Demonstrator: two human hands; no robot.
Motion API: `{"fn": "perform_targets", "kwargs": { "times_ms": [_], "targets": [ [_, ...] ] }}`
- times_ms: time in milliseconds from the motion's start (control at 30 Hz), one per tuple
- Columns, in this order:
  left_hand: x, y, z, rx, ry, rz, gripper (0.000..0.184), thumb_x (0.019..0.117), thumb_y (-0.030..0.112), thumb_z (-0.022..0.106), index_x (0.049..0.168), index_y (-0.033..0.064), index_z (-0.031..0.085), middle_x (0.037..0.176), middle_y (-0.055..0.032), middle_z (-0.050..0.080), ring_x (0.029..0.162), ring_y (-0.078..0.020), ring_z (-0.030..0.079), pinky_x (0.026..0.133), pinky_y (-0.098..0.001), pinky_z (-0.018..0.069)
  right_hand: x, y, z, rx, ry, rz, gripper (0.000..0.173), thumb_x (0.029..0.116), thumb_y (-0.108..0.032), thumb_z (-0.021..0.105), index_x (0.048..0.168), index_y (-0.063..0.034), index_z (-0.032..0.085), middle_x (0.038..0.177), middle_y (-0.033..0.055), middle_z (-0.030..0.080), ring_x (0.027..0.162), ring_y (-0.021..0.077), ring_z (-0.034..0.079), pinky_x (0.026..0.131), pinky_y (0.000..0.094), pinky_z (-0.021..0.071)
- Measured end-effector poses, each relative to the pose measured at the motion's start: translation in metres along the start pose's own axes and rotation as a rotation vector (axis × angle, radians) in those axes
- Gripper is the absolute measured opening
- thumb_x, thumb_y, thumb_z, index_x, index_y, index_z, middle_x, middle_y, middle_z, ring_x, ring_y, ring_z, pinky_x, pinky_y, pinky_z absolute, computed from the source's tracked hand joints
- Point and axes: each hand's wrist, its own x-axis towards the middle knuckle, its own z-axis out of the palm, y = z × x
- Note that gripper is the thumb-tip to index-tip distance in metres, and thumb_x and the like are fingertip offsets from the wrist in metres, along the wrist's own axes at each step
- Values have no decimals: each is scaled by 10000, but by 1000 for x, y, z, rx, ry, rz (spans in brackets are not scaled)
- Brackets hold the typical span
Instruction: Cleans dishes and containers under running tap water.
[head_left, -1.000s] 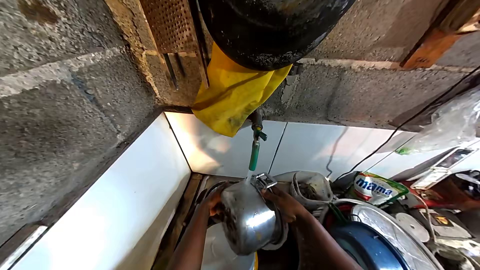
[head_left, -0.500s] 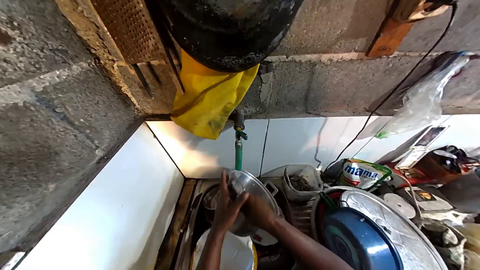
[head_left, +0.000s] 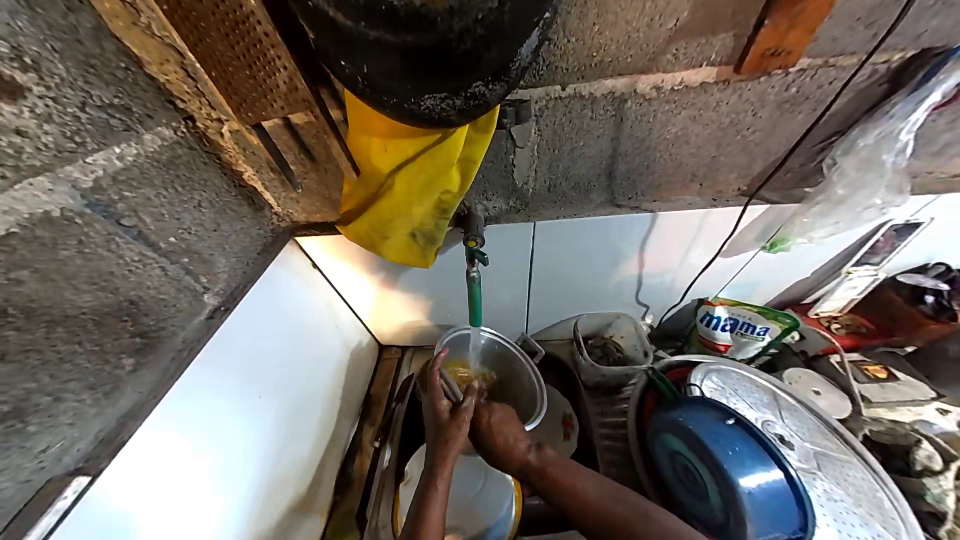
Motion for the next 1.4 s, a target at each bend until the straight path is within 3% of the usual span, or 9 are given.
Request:
{"fn": "perform_targets", "kwargs": {
  "times_ms": [167,467,633,733,833,1000,1100,1233,1400],
  "targets": [
    [-1,5,4,19,215,107,455,913,94,547,1306,-134,540,1207,-261,602,1055,-221,572,935,-330,462,-1,-3,-6,28,-20,-96,338,1039,-137,528,1332,23,584,1165,288,674,1111,469,655,946,635,498],
    [35,5,-37,9,278,489,338,914,70,547,1155,-162,594,1149,-216,634,1133,-80,580,1004,-173,435,25,101,-9,-437,321,-488,241,1005,-21,529,1107,-40,747,1170,155,732,1193,330,666,1162,546,392],
    [35,5,-35,15,192,606,292,943,120,560,1154,-72,622,1149,-157,662,1180,-93,584,1048,-211,433,24,95,14,-412,209,-506,303,1014,-6,501,1211,-63,723,1242,166,709,1242,349,633,1135,509,424],
    [21,5,-32,20,291,384,653,873,121,654,1392,-183,400,1355,-328,513,1268,-227,532,1053,-297,453,28,104,26,-435,359,-594,277,983,-7,563,1150,-104,761,1178,118,747,1175,325,681,1095,515,471],
    [2,5,-27,-188,333,-185,1052,842,131,727,1626,66,28,1652,-260,146,1470,-327,318,1128,-441,394,29,100,33,-463,430,-589,266,963,-27,602,1137,-142,768,1145,84,760,1140,310,696,1066,520,490],
    [-11,22,-31,-353,168,-862,574,1074,167,513,1579,104,247,1450,-275,449,1161,-407,588,812,-567,556,39,104,38,-464,435,-615,248,955,-26,613,1103,-139,777,1127,87,765,1121,310,707,1045,526,503],
    [-20,24,-33,-184,113,-738,555,1064,51,465,1566,0,235,1435,-285,454,1166,-330,590,877,-456,553,43,102,43,-406,269,-559,327,999,-22,538,1249,-118,726,1289,121,705,1269,327,627,1122,541,431],
    [-30,7,-25,-12,117,-406,734,960,-27,531,1597,-33,168,1634,-256,248,1494,-307,313,1217,-405,278,61,110,27,-463,316,-428,416,999,1,500,1394,-40,622,1487,177,560,1475,377,409,1241,590,223],
    [-26,-2,-18,-65,149,-351,819,918,-78,532,1614,-11,107,1677,-237,128,1527,-307,247,1227,-404,251,54,97,32,-383,83,-390,553,951,16,570,1498,-28,503,1562,221,455,1502,418,335,1239,615,162]
  ]
}}
